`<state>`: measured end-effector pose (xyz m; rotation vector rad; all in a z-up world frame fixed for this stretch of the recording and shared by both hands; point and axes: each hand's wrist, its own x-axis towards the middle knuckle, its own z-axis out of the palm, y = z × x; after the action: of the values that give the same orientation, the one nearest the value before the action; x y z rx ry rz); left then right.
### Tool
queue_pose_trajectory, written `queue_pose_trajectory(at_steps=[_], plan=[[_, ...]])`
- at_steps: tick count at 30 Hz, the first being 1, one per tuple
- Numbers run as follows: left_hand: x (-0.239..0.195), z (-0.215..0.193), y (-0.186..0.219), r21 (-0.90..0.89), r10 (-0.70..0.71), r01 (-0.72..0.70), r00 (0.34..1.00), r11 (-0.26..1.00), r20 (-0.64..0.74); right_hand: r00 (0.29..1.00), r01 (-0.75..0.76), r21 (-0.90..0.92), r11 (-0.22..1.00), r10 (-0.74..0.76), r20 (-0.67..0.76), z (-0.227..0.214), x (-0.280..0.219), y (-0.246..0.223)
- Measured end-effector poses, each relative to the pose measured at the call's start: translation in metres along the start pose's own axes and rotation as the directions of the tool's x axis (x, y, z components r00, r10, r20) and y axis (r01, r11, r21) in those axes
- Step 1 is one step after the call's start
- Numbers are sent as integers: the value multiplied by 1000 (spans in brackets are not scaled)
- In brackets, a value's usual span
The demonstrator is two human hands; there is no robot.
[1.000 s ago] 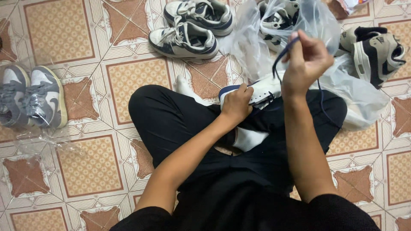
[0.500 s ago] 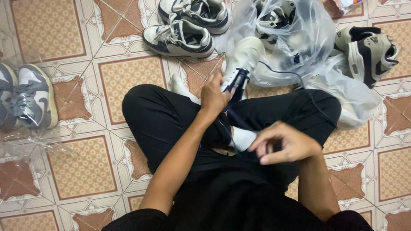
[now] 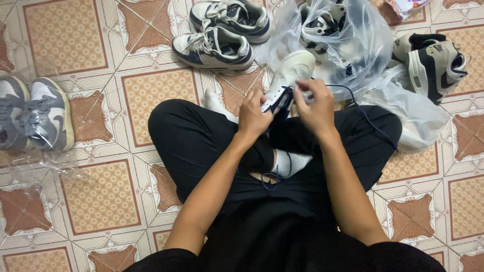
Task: The person sits on the floor and laces a white and blue sneaker by threading the laces through the eyelets and tying them. They handle the shoe and laces by hand, occasionally turning the shoe to inspect the sole.
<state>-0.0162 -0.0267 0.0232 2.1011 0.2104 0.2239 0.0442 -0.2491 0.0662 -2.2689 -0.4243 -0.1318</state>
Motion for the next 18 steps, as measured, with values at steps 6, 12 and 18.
queue_pose_trajectory(at_steps=[6,12,18], plan=[[4,16,-30,-34,37,-39,997,999,-63,981,156,-140,978,-170,-97,32,7,23],[0,20,-24,10,47,-47,995,999,-93,981,154,-147,977,-169,-95,43,6,40],[4,38,-39,35,79,-73,979,997,-187,987,161,-68,985,-159,38,52,29,53]])
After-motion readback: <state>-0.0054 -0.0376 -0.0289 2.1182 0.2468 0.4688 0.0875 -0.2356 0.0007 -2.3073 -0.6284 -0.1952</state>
